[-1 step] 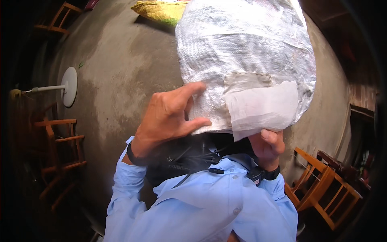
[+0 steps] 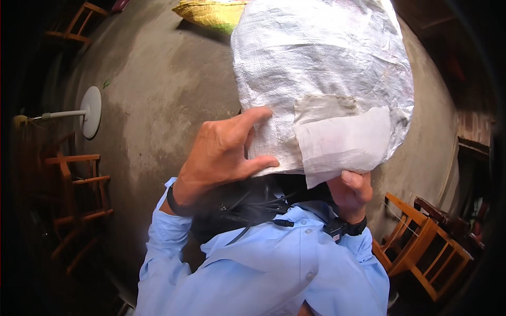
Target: Repair a hole in a large white woven bag using a patch and needle.
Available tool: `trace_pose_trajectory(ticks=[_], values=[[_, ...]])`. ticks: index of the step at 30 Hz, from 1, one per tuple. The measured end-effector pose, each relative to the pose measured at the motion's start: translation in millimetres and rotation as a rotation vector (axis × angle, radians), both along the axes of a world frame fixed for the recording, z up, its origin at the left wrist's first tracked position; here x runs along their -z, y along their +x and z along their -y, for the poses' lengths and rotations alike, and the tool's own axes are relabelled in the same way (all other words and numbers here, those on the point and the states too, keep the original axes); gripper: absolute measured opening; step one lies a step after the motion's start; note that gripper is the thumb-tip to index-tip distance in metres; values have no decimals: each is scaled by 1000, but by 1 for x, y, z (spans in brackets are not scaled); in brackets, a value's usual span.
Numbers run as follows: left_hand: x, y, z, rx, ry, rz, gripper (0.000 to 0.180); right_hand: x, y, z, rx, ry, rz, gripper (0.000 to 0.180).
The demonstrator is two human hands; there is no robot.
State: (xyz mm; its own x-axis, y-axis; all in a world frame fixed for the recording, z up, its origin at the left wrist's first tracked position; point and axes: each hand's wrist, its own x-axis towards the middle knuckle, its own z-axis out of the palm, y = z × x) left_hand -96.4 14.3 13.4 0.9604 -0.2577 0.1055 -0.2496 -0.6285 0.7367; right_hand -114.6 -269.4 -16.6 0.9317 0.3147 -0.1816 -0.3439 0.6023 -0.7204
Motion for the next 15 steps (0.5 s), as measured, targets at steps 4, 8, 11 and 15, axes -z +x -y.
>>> trace_pose_trajectory(ticks=[4, 8, 11, 15], values=[[1, -2, 4, 22, 26, 27, 73, 2, -5, 5, -32, -110, 16, 77], [-4, -6, 1, 29, -17, -91, 54, 14, -17, 17, -71, -296, -24, 78], [-12, -13, 0, 56, -278, -392, 33, 22, -20, 22, -108, -298, -10, 78], [-22, -9, 3, 124, -425, -516, 24, 42, -25, 36, -212, -355, 101, 74]])
